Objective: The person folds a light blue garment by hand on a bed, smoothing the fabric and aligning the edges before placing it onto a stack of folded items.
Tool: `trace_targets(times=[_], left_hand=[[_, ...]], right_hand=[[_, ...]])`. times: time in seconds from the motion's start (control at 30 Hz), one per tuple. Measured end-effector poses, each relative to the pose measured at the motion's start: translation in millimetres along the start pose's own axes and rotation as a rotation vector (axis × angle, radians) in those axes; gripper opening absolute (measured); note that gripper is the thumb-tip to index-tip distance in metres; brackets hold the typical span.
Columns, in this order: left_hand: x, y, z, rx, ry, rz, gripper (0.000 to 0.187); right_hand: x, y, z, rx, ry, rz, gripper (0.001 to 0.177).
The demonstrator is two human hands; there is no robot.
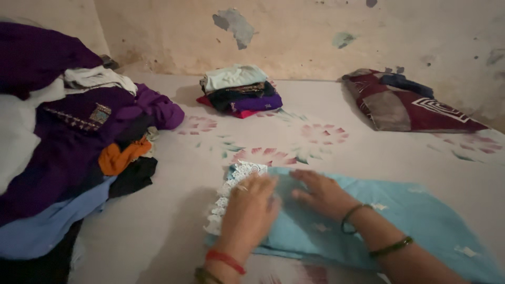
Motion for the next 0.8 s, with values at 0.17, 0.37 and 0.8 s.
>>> trace_targets(times=[0.17,0.37,0.8], left_hand=[[-14,-2,-12,-0.255,0.204,0.504,0.048],[24,-40,100,-0.551,0.344,0.064,0.029],[121,-12,235,-0.72,0.399,0.352,0.043]], right_hand=[[9,28,11,-0.098,0.155,0.038,0.07],[-11,-25,11,0.074,-0.077,-0.017,0.051],[71,-134,16,-0.106,-0.081,0.033,0.038]])
Point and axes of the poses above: each hand's wrist, its own y-axis away from the middle knuckle, its own x-axis out of the palm, z = x × y, the point moved 2 cm from there along -y, towards the middle knuckle, and after that the axes turned 11 degrees about x, right-handed, at the moved point
